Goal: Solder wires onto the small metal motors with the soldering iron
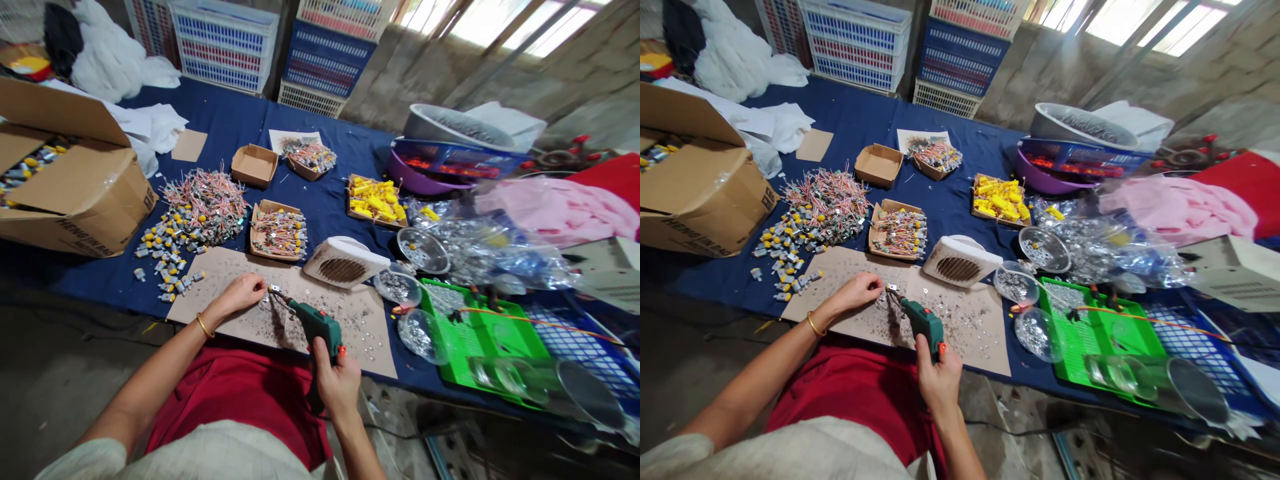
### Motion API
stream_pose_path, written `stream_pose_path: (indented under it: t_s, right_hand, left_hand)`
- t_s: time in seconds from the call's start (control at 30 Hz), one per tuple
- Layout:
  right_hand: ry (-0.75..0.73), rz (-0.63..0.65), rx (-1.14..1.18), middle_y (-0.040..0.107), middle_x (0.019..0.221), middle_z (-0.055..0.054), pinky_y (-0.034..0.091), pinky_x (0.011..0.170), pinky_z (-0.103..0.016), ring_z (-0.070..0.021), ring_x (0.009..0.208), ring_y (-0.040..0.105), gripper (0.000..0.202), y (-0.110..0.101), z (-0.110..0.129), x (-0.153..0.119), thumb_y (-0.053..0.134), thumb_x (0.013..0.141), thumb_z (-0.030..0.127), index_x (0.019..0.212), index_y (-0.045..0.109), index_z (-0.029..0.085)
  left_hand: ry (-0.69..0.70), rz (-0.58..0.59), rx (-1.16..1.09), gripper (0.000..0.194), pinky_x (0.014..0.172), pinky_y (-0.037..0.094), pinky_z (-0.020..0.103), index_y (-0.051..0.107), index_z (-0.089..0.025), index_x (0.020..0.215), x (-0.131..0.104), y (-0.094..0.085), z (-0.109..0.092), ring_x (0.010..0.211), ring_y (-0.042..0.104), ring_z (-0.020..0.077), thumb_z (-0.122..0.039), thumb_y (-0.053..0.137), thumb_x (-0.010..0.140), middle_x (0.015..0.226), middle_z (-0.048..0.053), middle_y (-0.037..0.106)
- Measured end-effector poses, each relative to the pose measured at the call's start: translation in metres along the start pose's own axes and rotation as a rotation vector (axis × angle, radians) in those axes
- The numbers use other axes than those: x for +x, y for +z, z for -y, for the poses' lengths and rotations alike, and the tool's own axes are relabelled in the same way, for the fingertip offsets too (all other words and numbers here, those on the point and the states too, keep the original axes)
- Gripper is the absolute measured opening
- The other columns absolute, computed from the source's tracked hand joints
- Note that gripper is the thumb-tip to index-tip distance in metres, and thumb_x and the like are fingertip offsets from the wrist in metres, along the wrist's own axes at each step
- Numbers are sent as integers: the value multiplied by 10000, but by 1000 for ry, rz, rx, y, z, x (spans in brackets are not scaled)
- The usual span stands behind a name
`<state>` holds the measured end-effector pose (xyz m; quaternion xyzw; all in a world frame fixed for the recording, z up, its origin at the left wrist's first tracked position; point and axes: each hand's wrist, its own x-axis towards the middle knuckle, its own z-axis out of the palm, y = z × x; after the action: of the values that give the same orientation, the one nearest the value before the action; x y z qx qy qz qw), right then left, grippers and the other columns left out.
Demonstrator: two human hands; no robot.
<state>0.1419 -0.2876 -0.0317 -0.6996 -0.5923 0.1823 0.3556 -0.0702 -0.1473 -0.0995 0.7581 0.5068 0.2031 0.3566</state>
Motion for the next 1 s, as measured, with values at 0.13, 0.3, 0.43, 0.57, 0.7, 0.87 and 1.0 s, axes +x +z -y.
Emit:
stream_pose_path:
  t_s: [0.13, 0.3, 0.43, 0.57, 0.7, 0.87, 1.0]
  right_hand:
    - [-16, 1, 3, 536, 474, -17, 370, 462, -249, -141, 455, 488, 500, 1, 0, 0, 479, 887, 538, 552, 558, 175]
    - [-60, -7, -21, 539, 486, -21, 406, 494, -249, -160, 500, 536, 467, 1, 0, 0, 490, 890, 513, 602, 617, 169]
    - [-176, 27, -18, 602, 563, -43, 467, 556, -266, -172, 558, 582, 362, 0, -2, 0, 512, 897, 427, 683, 649, 169]
    - [-340, 79, 31, 699, 786, -93, 528, 665, -320, -209, 707, 657, 197, 1, -2, 0, 573, 869, 335, 908, 677, 172]
    - [-359, 122, 48, 717, 884, -110, 546, 728, -351, -236, 803, 683, 220, 2, 1, 0, 582, 869, 331, 1007, 671, 185]
    - [-241, 7, 25, 708, 750, -83, 528, 651, -309, -218, 677, 673, 253, -2, -1, -8, 557, 877, 374, 871, 698, 165]
    - [7, -96, 54, 658, 577, -67, 506, 579, -299, -209, 548, 632, 385, -7, -14, -24, 546, 861, 468, 699, 692, 151]
  left_hand:
    - [6, 8, 1, 168, 710, 435, 238, 672, -153, 797, 1, 0, 1, 715, 576, 147, -189, 508, 794, 770, 35, 669]
    - [-2, 16, 4, 171, 706, 429, 236, 670, -152, 787, 1, -1, 0, 712, 572, 147, -191, 504, 793, 767, 36, 667]
    - [-6, 14, 9, 166, 699, 426, 235, 667, -155, 776, 1, 0, 0, 710, 570, 147, -187, 505, 789, 766, 34, 666]
    - [-10, 12, -5, 157, 683, 425, 235, 666, -154, 775, 2, 0, 0, 692, 565, 143, -182, 512, 779, 759, 32, 664]
    - [-21, 24, -5, 159, 695, 429, 235, 673, -154, 784, 2, -1, 0, 703, 564, 144, -176, 516, 770, 763, 33, 666]
    - [-23, 20, 12, 165, 693, 428, 232, 673, -152, 794, 2, 0, 0, 696, 565, 142, -182, 512, 772, 757, 31, 666]
    - [-12, 12, 9, 159, 669, 421, 227, 670, -151, 777, 2, 0, 1, 670, 562, 136, -185, 515, 771, 740, 27, 663]
